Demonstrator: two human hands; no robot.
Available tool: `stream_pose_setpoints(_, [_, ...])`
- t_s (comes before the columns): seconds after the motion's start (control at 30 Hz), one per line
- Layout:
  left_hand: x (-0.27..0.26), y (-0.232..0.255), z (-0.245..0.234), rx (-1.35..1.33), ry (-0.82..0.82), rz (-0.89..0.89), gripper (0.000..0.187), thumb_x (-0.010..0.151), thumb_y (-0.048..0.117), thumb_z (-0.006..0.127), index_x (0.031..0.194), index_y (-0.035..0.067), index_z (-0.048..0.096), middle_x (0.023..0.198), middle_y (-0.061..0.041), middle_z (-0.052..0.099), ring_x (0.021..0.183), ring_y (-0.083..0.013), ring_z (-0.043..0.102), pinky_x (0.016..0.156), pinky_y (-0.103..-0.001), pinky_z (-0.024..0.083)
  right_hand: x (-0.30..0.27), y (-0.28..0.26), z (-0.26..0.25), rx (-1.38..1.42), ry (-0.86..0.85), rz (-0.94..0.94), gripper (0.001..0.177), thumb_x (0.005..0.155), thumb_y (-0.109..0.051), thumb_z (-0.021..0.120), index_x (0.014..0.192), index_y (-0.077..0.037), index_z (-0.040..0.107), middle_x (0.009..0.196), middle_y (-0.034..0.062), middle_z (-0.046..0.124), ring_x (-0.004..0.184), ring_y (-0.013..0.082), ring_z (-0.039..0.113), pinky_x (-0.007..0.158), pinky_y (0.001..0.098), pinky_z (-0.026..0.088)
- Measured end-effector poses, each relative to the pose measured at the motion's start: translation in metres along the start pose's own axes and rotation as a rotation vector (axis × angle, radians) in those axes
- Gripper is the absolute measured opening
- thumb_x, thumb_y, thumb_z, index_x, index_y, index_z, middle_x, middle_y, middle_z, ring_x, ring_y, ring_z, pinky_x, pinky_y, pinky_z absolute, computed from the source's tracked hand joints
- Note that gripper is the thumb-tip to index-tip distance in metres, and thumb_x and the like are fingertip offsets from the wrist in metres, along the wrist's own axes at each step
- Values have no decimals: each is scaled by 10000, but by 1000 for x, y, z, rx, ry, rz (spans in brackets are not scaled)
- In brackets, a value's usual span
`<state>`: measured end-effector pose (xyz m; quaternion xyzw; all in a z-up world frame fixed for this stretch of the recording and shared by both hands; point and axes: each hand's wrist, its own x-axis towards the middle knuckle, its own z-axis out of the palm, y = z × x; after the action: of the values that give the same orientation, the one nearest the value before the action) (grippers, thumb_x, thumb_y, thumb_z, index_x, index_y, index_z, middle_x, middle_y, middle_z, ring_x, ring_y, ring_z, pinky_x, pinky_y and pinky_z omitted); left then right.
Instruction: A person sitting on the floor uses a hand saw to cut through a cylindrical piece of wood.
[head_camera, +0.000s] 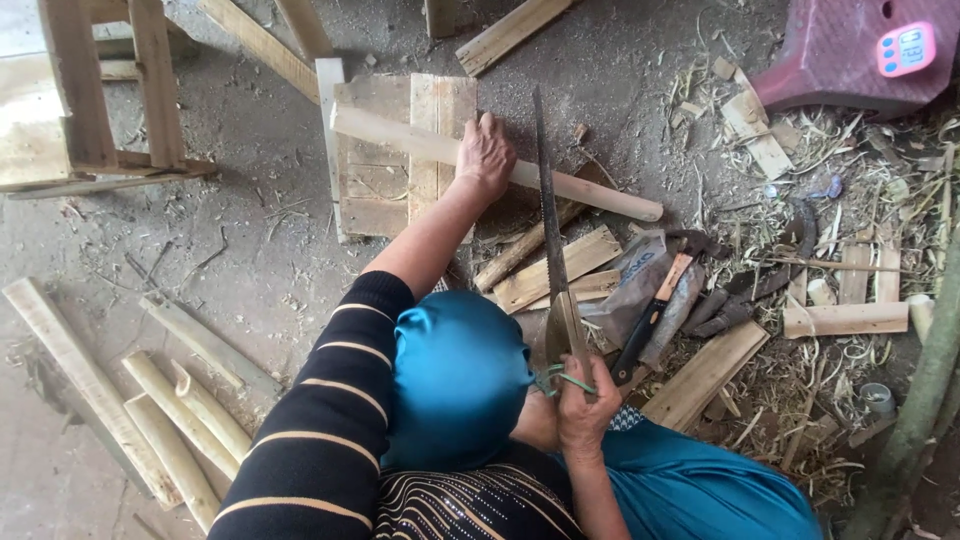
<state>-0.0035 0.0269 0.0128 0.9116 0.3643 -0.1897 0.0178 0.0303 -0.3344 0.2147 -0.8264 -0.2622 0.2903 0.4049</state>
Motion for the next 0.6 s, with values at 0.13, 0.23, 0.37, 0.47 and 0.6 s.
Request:
stream_pose_setpoints(0.13, [15,-1,12,150,-68,18,334,1002,395,643,1074,77,717,958,-86,619,844,-217,468,738,-347,410,0,0,0,74,8,68,194,960,-152,598,966,-8,728,608,30,648,517,122,580,498,242,456])
stream_pose_setpoints(0.23, [19,-1,15,219,-69,58,344,1021,422,592,1036,100,715,911,-60,625,815,-202,485,698,-329,400,3,0,0,79,10,64,182,956,-134,592,966,-7,721,604,24,630,513,117,561,492,238,446])
stream_pose_setpoints(0.37, [13,1,19,157,4,59,239,954,302,600,1001,122,751,913,-58,669,872,-228,523,708,-367,397,21,23,21,57,115,35,257,967,-226,672,956,21,743,703,160,667,680,285,633,622,362,488])
stream_pose_setpoints(0.47, [4,4,17,80,79,41,211,868,139,627,1004,111,787,978,-96,709,958,-272,570,740,-419,409,67,63,63,16,198,-82,295,984,-304,733,911,-19,767,777,212,704,815,365,702,773,430,535])
stream_pose_setpoints(0.6, [11,5,24,98,40,-4,246,919,228,603,1068,144,779,1018,-60,727,1018,-268,569,795,-445,412,100,7,86,83,135,-172,288,1028,-261,628,801,-115,727,615,89,680,570,219,676,617,326,529])
